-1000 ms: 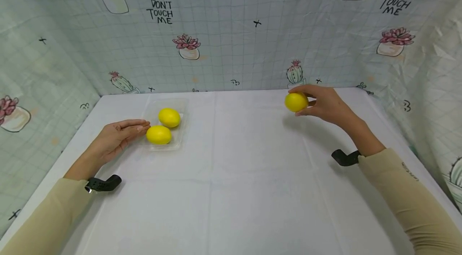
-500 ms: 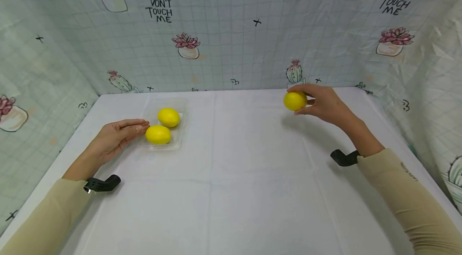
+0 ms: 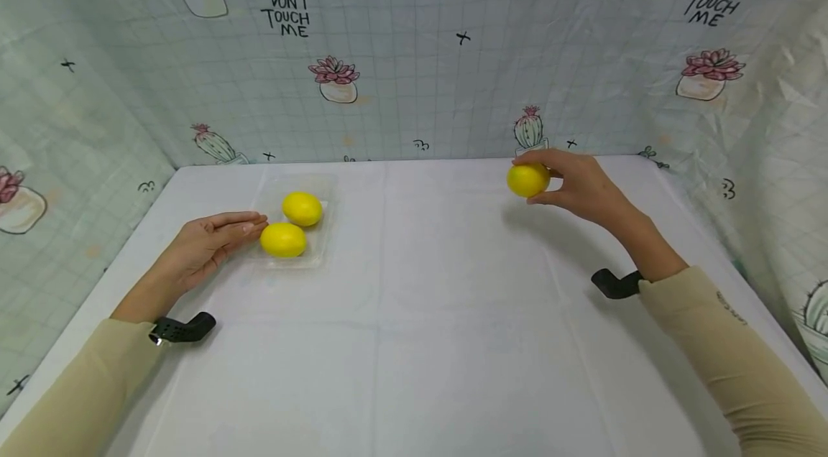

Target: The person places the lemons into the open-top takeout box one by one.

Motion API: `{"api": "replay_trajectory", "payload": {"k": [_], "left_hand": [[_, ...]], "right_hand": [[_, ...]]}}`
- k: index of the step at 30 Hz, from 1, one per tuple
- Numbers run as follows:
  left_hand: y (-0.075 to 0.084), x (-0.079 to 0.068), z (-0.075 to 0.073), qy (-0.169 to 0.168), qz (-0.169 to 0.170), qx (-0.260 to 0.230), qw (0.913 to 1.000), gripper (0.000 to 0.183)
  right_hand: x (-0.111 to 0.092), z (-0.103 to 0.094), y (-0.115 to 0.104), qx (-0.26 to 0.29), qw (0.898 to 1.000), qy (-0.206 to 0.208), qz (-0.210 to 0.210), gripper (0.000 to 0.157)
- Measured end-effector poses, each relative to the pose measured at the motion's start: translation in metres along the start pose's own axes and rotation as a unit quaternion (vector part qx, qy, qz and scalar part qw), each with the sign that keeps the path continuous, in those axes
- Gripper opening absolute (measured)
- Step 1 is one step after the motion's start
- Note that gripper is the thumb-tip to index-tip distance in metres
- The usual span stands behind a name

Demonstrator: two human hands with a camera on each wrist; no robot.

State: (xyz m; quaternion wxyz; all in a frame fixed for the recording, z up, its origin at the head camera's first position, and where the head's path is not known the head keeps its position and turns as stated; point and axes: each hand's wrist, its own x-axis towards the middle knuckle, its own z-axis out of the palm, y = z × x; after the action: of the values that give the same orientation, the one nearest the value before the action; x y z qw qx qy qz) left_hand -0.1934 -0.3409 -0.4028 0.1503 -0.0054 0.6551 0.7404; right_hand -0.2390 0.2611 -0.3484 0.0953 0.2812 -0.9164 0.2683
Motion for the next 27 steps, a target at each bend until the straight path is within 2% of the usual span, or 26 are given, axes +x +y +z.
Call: {"api": "replay_trajectory", "payload": {"k": [9,13,17,27], "left_hand": [[-0.0007,0.0016,0.0008,-0.003,0.002,0.002,1.0,0.034],[0.0,0.0026,0.0027,0.005,0.002,0.018,0.9998,0.033],[0.0013,0.0029,0.0036,0.001,0.001,0.011,0.9999,0.034],[0.0007,0.0036,0.0025,0.018,-0.009,0.02,0.9996,0.037]], "right_hand": [[-0.0012,-0.0008,0.0003,0.015,1.0,0.0,0.0,0.065],[-0.002,-0.0014,0.0005,0.018,1.0,0.001,0.0,0.067],[-0.0017,-0.0007,0.0012,0.017,1.0,0.0,0.0,0.067],[-0.0006,-0.0054,-0.001,0.007,1.0,-0.002,0.001,0.068]]}}
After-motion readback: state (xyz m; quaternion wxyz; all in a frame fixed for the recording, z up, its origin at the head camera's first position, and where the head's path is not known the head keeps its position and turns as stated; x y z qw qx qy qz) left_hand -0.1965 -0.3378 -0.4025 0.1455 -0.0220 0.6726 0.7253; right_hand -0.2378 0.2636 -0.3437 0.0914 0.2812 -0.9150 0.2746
